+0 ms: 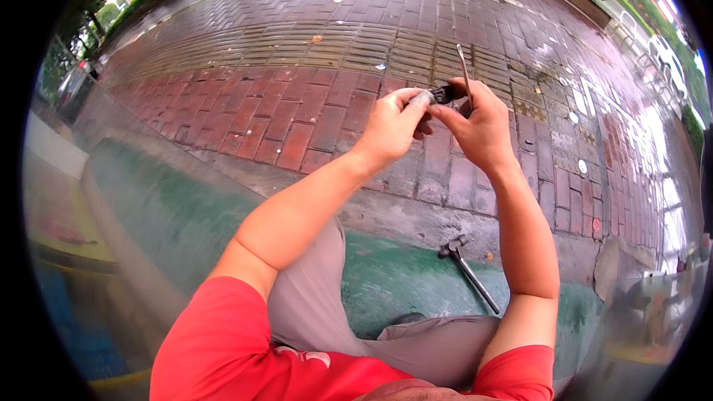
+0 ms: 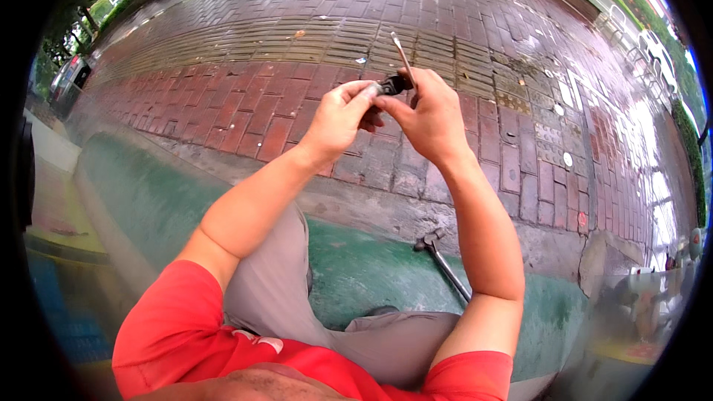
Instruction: The person disassembles a small motor using a hammer and a screwdriver while sitting on the ground. They hold the motor in their hands, strike the casing with the hammer, and use the screwdriver to pry and remove parts.
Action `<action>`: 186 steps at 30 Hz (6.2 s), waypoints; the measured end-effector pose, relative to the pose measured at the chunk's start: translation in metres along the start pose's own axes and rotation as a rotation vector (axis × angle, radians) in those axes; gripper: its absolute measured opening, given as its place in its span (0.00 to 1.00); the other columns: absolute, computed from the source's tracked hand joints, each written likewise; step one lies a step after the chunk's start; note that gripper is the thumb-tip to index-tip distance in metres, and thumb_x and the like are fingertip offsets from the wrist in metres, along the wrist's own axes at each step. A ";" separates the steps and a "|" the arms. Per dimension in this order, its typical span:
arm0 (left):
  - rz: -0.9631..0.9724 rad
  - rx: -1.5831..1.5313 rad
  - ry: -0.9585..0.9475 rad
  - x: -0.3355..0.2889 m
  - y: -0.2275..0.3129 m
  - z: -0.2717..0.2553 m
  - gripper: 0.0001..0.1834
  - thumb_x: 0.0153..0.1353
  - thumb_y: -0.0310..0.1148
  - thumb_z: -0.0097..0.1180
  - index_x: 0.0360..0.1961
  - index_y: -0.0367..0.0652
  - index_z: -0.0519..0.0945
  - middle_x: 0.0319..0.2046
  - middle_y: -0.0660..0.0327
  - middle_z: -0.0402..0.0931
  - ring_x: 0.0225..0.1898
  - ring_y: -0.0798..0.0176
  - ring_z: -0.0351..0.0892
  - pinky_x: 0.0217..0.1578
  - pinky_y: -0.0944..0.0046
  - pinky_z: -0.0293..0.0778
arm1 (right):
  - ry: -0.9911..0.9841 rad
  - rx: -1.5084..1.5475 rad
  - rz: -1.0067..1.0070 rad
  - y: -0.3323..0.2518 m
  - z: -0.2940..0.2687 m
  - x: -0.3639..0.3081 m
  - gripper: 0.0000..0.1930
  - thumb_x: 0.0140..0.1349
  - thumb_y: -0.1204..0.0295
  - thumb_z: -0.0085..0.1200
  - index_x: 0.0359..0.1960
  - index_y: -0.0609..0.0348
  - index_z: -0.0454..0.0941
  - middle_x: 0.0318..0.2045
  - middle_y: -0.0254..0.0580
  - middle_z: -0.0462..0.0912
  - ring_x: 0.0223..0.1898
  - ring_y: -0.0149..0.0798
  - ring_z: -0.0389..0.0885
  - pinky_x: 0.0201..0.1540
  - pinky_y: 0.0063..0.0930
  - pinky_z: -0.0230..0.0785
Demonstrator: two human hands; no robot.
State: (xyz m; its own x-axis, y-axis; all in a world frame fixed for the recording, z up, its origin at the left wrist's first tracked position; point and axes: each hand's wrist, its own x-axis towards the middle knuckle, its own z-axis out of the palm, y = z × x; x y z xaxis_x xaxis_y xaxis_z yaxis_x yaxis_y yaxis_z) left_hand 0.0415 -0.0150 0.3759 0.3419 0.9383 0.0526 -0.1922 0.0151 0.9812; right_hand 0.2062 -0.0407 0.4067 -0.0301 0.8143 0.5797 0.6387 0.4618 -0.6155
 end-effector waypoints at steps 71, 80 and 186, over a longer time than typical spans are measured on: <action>-0.057 -0.192 -0.338 0.010 -0.003 -0.019 0.18 0.73 0.40 0.45 0.53 0.38 0.76 0.35 0.62 0.77 0.30 0.68 0.75 0.33 0.67 0.73 | -0.376 0.666 0.487 0.018 -0.021 0.010 0.15 0.65 0.66 0.58 0.43 0.67 0.76 0.21 0.32 0.76 0.18 0.22 0.70 0.19 0.19 0.63; -0.039 -0.070 -0.197 0.011 -0.009 -0.015 0.15 0.71 0.39 0.49 0.47 0.39 0.78 0.31 0.65 0.78 0.29 0.71 0.76 0.31 0.70 0.74 | -0.093 0.038 0.075 0.000 -0.005 -0.001 0.16 0.51 0.70 0.68 0.35 0.65 0.75 0.29 0.48 0.80 0.30 0.47 0.79 0.34 0.38 0.71; 0.271 -0.089 -0.308 -0.002 0.005 -0.002 0.13 0.69 0.37 0.53 0.43 0.38 0.79 0.31 0.64 0.78 0.30 0.71 0.76 0.32 0.69 0.73 | -0.328 0.342 0.226 -0.014 -0.043 0.003 0.17 0.68 0.63 0.51 0.28 0.64 0.80 0.14 0.34 0.74 0.17 0.23 0.71 0.20 0.22 0.63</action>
State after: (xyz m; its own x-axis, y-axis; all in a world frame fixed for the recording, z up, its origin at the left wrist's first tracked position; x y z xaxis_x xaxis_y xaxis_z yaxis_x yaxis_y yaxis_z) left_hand 0.0380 -0.0165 0.3805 0.5243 0.7654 0.3731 -0.3872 -0.1760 0.9051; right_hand 0.2300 -0.0601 0.4397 -0.1949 0.9488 0.2487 0.3713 0.3060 -0.8766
